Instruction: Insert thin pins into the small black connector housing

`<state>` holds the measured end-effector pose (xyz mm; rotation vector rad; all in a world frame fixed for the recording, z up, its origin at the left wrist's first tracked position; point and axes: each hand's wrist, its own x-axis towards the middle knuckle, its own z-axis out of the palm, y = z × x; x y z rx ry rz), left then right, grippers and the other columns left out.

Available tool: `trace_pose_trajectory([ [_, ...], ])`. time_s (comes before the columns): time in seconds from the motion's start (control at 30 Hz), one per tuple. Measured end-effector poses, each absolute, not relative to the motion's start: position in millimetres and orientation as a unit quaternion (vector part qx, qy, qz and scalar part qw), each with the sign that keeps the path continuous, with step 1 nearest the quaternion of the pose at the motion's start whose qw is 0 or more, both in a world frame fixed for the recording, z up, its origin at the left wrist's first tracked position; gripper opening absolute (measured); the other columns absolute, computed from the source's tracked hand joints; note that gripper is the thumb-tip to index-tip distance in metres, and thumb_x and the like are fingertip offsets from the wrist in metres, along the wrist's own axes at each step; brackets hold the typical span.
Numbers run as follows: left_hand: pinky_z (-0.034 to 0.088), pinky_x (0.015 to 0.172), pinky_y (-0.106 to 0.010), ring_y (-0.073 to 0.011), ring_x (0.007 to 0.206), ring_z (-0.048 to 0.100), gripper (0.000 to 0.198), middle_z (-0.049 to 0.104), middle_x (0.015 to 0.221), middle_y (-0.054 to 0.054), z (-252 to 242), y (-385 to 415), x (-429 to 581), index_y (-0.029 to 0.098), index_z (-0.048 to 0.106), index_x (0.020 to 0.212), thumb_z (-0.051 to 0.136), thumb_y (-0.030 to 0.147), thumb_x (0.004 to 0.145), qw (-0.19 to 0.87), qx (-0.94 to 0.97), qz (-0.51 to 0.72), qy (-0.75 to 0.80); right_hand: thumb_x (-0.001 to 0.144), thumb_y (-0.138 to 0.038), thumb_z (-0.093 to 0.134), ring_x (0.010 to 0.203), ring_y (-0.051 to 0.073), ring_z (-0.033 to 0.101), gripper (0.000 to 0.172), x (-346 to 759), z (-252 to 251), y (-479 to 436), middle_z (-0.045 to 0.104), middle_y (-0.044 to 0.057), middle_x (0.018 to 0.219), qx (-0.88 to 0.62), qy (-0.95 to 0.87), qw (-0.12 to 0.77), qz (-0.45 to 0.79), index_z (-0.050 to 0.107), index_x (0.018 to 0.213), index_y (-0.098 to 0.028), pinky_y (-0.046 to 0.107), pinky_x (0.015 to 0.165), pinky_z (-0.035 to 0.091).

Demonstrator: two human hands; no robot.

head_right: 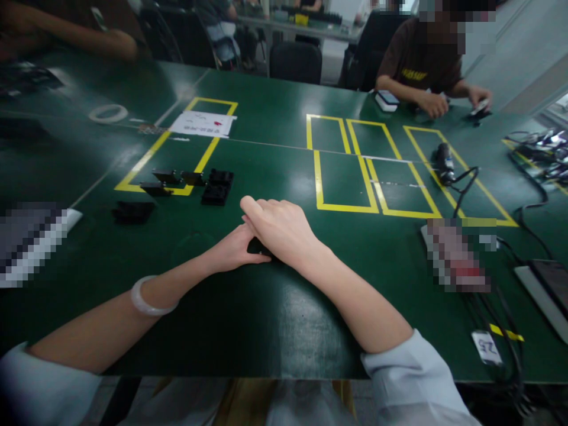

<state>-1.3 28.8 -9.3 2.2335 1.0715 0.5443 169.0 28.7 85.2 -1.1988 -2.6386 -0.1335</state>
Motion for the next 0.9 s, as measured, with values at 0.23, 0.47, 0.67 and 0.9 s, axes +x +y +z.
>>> trace_pose_trajectory([
  [0.23, 0.042, 0.099, -0.048, -0.0315, 0.114, 0.055, 0.044, 0.061, 0.12, -0.009, -8.1, 29.6, -0.7, 0.019, 0.059, 0.11, 0.074, 0.043, 0.076, 0.295, 0.841, 0.206, 0.404, 0.096, -0.021, 0.031, 0.069, 0.012, 0.054, 0.023, 168.2, 85.0, 28.4, 0.066, 0.003, 0.083, -0.427, -0.897, 0.109, -0.038, 0.054, 0.101, -0.019, 0.027, 0.061, 0.027],
  [0.47, 0.04, 0.101, -0.049, -0.0325, 0.117, 0.053, 0.048, 0.059, 0.123, -0.009, -11.0, 29.6, -1.3, 0.02, 0.057, 0.114, 0.075, 0.044, 0.076, 0.288, 0.844, 0.205, 0.403, 0.098, -0.025, 0.032, 0.07, 0.012, 0.053, 0.022, 169.6, 85.9, 29.6, 0.066, 0.003, 0.084, -0.424, -0.898, 0.117, -0.026, 0.053, 0.102, -0.018, 0.027, 0.061, 0.027],
  [0.67, 0.042, 0.099, -0.048, -0.0319, 0.115, 0.055, 0.041, 0.06, 0.12, -0.009, -9.8, 29.2, -1.2, 0.019, 0.059, 0.105, 0.075, 0.044, 0.076, 0.292, 0.843, 0.201, 0.405, 0.098, -0.022, 0.031, 0.068, 0.012, 0.053, 0.023, 170.8, 85.2, 30.5, 0.065, 0.002, 0.081, -0.421, -0.899, 0.12, -0.033, 0.054, 0.099, -0.018, 0.027, 0.06, 0.027],
  [0.9, 0.043, 0.097, -0.047, -0.0314, 0.112, 0.056, 0.043, 0.061, 0.117, -0.01, -6.0, 28.4, 0.5, 0.018, 0.059, 0.107, 0.074, 0.043, 0.077, 0.295, 0.84, 0.203, 0.407, 0.095, -0.019, 0.032, 0.072, 0.013, 0.055, 0.023, 169.1, 89.0, 27.5, 0.066, 0.003, 0.085, -0.422, -0.899, 0.114, -0.025, 0.054, 0.102, -0.017, 0.027, 0.061, 0.028],
])
